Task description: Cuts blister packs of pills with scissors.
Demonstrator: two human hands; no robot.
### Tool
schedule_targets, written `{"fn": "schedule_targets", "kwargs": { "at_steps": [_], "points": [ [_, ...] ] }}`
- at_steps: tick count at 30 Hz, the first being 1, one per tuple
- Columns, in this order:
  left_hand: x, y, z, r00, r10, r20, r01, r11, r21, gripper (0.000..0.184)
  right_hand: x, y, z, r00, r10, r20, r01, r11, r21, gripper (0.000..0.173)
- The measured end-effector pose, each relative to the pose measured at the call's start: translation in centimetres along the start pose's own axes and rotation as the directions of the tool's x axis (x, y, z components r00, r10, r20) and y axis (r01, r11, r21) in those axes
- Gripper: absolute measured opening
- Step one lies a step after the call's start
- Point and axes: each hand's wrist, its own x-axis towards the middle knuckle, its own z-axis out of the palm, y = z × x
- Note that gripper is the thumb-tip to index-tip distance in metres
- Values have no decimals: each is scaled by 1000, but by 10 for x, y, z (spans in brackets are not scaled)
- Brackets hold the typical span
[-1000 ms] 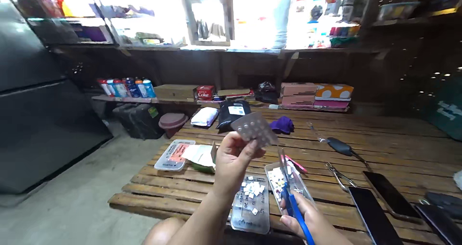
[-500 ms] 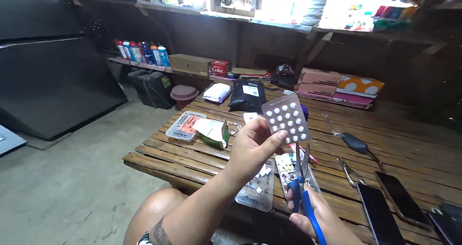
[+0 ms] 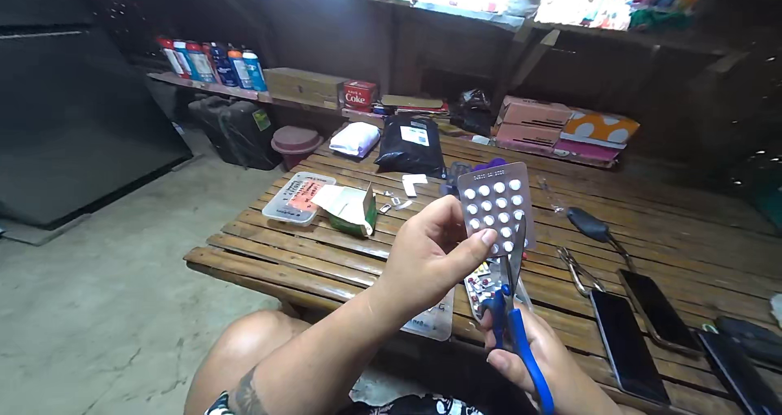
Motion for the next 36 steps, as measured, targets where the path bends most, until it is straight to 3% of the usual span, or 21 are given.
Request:
{"fn": "schedule_targets", "kwargs": {
  "at_steps": [20, 36],
  "points": [
    [2, -5, 1, 1000, -9, 14, 8, 998, 59, 5, 2, 1, -1, 996, 88, -16, -88, 996, -14, 47],
    [3, -7, 2, 1000, 10, 25, -12, 998, 67, 6, 1, 5, 0, 998, 43, -48, -46, 997, -69, 47]
  ]
}}
